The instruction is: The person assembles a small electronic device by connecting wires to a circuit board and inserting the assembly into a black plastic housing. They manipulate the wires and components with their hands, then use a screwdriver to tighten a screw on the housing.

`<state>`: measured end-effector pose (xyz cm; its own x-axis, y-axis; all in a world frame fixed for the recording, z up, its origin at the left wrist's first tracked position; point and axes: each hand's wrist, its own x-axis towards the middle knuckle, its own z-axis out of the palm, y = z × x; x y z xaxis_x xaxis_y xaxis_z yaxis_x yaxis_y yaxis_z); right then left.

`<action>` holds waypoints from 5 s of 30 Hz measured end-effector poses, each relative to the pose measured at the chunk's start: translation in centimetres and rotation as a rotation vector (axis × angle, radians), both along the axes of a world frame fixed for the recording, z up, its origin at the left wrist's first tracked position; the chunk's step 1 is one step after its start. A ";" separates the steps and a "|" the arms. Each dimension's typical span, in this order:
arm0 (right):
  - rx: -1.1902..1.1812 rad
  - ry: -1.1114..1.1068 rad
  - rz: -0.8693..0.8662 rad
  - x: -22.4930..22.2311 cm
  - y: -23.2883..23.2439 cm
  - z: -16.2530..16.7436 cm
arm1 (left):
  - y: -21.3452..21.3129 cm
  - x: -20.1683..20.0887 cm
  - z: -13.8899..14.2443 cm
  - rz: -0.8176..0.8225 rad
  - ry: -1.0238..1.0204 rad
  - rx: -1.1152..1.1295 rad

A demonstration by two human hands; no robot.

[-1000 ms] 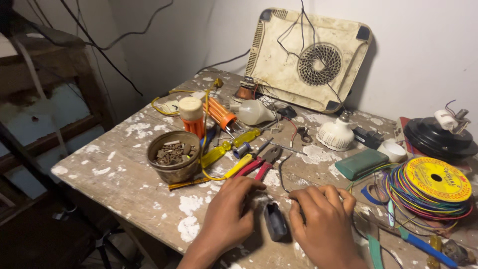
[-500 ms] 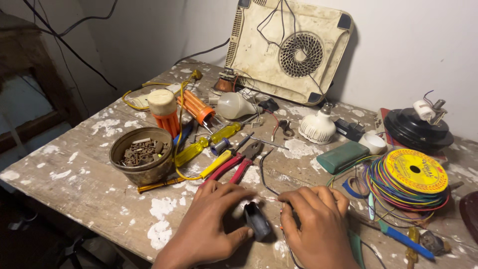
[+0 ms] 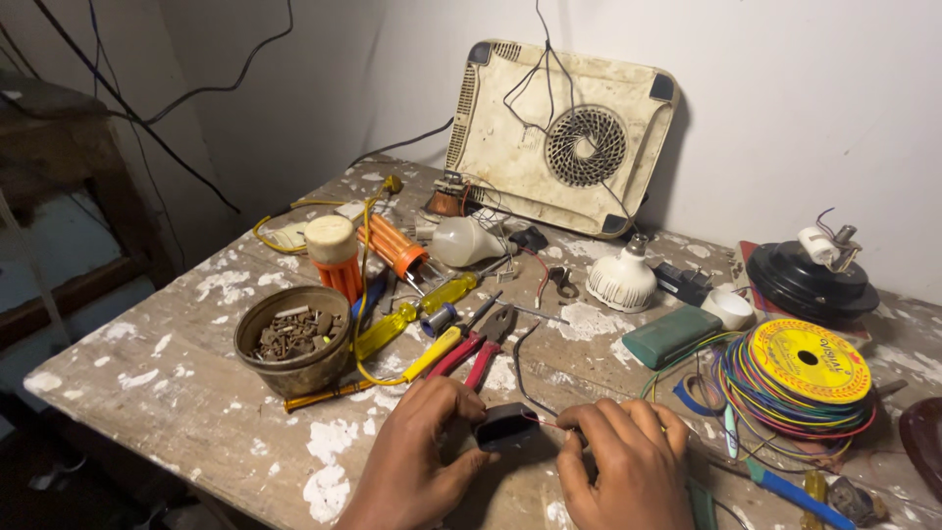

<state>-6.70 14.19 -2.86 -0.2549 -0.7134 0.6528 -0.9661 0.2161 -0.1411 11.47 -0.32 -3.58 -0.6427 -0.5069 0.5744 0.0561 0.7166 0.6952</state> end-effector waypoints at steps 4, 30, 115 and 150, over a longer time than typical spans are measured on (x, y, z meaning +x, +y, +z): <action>-0.037 0.007 0.042 0.1 -0.1 -0.1 | 0.0 -0.4 0.2 0.087 -0.076 0.084; -0.045 -0.057 0.141 1.7 1.5 1.2 | 1.0 -1.5 -1.9 0.247 -0.036 0.331; -0.169 -0.321 0.078 0.5 -0.9 0.7 | 1.7 -3.6 2.1 0.247 -0.112 0.205; -0.196 0.135 -0.030 0.5 -0.8 1.5 | 0.0 -3.5 -1.0 0.082 -0.059 0.277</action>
<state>-6.18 13.35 -1.34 -0.1749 -0.5630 0.8077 -0.9727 0.2259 -0.0531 8.00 -0.29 -4.55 -0.6215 -0.6909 0.3693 -0.0406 0.4992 0.8656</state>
